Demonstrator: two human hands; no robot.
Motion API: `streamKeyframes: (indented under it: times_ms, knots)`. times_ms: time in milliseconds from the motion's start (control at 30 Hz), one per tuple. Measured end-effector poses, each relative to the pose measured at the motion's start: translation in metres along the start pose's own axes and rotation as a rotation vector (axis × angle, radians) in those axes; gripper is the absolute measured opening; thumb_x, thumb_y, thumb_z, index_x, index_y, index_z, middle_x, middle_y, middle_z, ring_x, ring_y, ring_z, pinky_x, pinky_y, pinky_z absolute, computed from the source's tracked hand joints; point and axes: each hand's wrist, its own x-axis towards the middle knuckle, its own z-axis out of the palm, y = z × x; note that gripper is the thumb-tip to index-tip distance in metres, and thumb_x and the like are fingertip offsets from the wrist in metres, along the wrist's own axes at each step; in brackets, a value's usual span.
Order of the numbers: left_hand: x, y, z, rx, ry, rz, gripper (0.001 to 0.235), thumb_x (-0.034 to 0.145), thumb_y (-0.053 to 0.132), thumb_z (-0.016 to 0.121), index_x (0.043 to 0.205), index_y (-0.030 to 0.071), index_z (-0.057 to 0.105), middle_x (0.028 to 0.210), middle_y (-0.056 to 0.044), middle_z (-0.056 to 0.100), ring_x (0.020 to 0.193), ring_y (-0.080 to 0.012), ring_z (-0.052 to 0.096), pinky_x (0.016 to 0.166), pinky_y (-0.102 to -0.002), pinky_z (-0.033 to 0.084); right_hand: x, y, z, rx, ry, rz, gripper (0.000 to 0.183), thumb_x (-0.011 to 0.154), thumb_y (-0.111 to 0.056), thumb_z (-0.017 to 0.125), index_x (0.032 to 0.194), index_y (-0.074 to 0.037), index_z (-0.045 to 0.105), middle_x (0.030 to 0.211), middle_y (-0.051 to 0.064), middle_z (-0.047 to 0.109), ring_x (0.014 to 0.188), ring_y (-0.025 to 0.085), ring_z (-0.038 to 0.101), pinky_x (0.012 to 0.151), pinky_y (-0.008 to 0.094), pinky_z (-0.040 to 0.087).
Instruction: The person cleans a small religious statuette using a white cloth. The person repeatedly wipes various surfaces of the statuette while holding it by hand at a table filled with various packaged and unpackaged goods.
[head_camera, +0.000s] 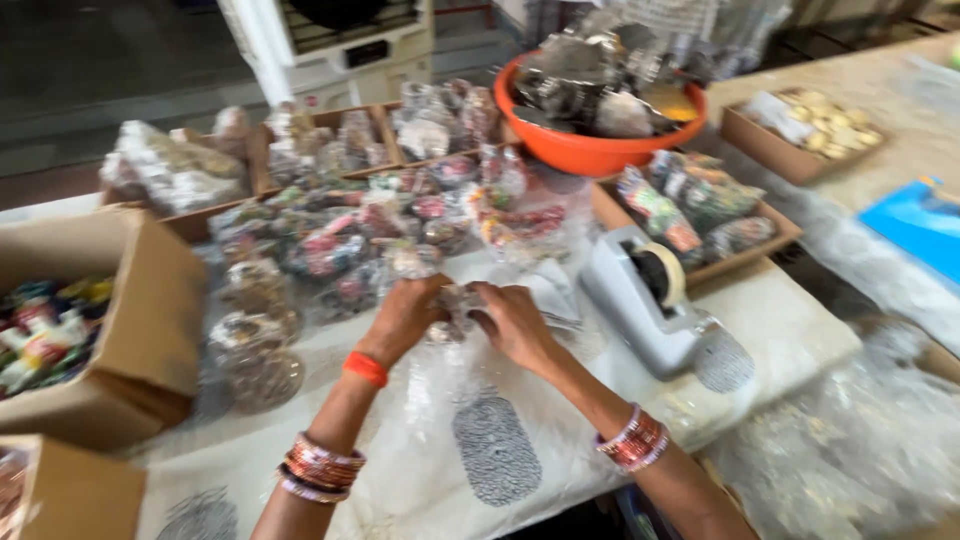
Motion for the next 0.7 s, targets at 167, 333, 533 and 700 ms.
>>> streamKeyframes:
  times_ms: [167,333,533,700]
  knots:
    - [0.011,-0.032,-0.006,-0.034,-0.129,-0.013,0.047,0.066,0.021,0.089,0.109,0.008,0.076,0.101,-0.013,0.077,0.090,-0.0299,0.075,0.080,-0.040,0.057,-0.047,-0.020,-0.058,-0.124,0.159,-0.211,0.067,0.089,-0.019,0.077,0.149,-0.006,0.048,0.134,0.014,0.062,0.121,0.033,0.059,0.104,0.050,0.041]
    - [0.003,-0.036,0.005,-0.036,-0.236,-0.136,0.046,0.072,0.026,0.086,0.115,0.011,0.078,0.094,-0.009,0.081,0.084,-0.0238,0.079,0.077,-0.038,0.059,-0.150,0.039,-0.177,-0.343,0.381,-0.215,0.075,0.085,-0.028,0.083,0.150,-0.019,0.048,0.146,0.006,0.057,0.134,0.027,0.055,0.116,0.046,0.041]
    - [-0.009,-0.025,0.005,0.113,-0.116,-0.242,0.053,0.078,0.032,0.085,0.126,0.013,0.075,0.091,-0.016,0.077,0.069,-0.0274,0.074,0.069,-0.041,0.057,-0.302,0.154,-0.239,-0.530,0.418,0.426,0.115,0.084,-0.058,0.076,0.168,-0.011,0.014,0.171,0.028,0.013,0.157,0.048,0.017,0.124,0.064,0.019]
    - [-0.012,-0.030,0.008,0.178,-0.115,-0.309,0.053,0.079,0.033,0.087,0.128,0.016,0.076,0.091,-0.017,0.077,0.070,-0.0285,0.073,0.070,-0.042,0.056,-0.338,0.154,-0.156,-0.730,-0.570,0.976,0.124,0.071,-0.086,0.066,0.163,-0.039,-0.004,0.168,0.014,-0.025,0.151,0.050,-0.022,0.116,0.078,-0.004]
